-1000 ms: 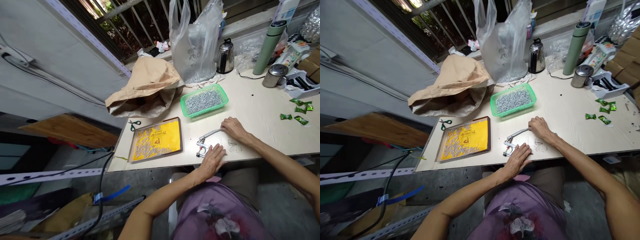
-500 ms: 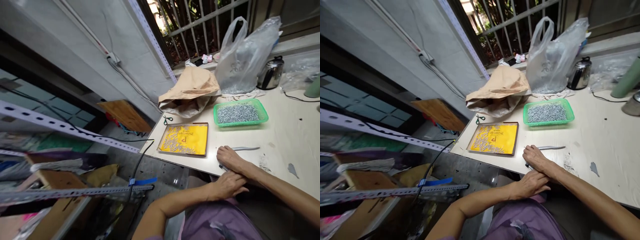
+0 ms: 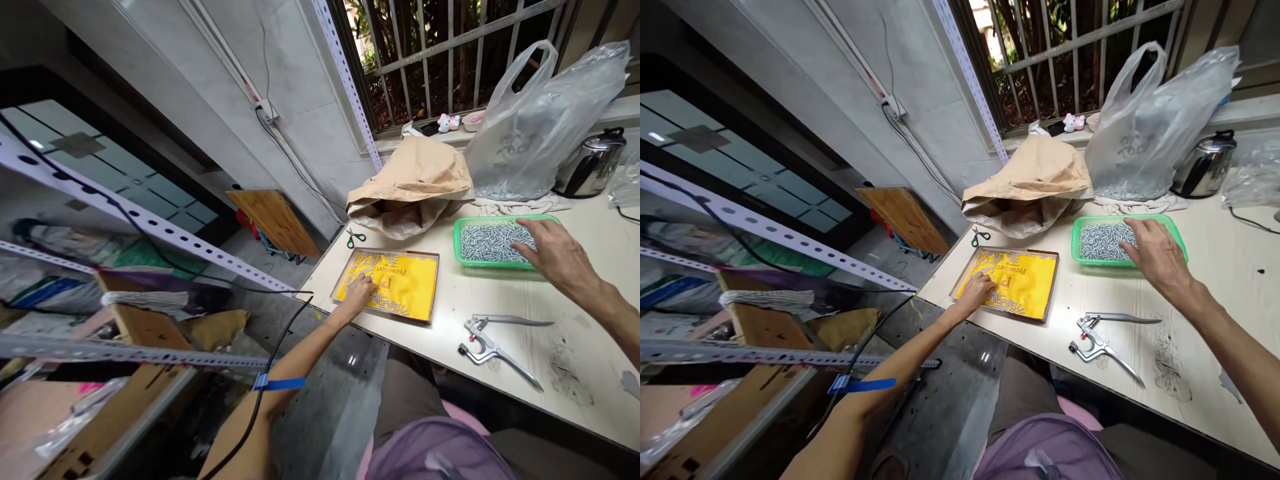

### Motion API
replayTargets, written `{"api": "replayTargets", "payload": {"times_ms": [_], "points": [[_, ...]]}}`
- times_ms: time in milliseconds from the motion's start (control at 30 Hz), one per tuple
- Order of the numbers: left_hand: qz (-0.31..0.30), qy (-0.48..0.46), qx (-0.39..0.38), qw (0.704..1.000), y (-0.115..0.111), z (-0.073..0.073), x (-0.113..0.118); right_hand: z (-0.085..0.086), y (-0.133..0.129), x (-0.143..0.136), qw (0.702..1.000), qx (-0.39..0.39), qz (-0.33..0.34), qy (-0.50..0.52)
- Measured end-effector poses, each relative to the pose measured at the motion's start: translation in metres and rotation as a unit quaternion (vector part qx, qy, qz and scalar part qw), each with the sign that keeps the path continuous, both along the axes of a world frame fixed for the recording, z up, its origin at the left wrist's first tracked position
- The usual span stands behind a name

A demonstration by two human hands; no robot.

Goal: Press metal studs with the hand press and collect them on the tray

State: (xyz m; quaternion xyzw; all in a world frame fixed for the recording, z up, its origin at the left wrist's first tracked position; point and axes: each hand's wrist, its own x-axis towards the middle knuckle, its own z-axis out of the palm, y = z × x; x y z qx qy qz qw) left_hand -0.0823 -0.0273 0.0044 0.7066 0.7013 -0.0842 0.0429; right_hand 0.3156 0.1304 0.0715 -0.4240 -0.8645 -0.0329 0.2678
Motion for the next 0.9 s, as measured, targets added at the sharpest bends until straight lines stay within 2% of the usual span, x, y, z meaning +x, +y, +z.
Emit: {"api": "replayTargets", "payload": {"times_ms": [167, 300, 367, 467, 567, 700, 800, 900], "points": [[-0.061, 0.034, -0.029, 0.997, 0.010, 0.001, 0.001, -0.030, -0.060, 0.005, 0.995, -0.010, 0.096, 0.006], [-0.041, 0.015, -0.009, 0.999, 0.014, 0.004, 0.009, -0.048, -0.111, 0.018, 0.994, -0.045, 0.103, 0.016], [-0.017, -0.028, 0.016, 0.999, 0.013, 0.006, 0.023, -0.053, -0.131, 0.028, 0.993, -0.076, 0.091, 0.024], [0.009, -0.137, 0.044, 0.990, 0.008, 0.008, 0.059, -0.061, -0.157, 0.042, 0.989, -0.124, 0.079, 0.035], [0.052, -0.289, -0.004, 0.956, 0.001, 0.009, 0.107, -0.071, -0.176, 0.051, 0.985, -0.151, 0.067, 0.049], [0.132, -0.464, -0.142, 0.864, -0.007, 0.004, 0.165, -0.082, -0.191, 0.057, 0.989, -0.136, 0.028, 0.046], [0.182, -0.514, -0.193, 0.816, -0.006, -0.001, 0.190, -0.088, -0.196, 0.056, 0.992, -0.124, 0.008, 0.026], [0.217, -0.510, -0.216, 0.804, -0.003, -0.003, 0.202, -0.091, -0.199, 0.054, 0.992, -0.123, 0.005, 0.011]]}}
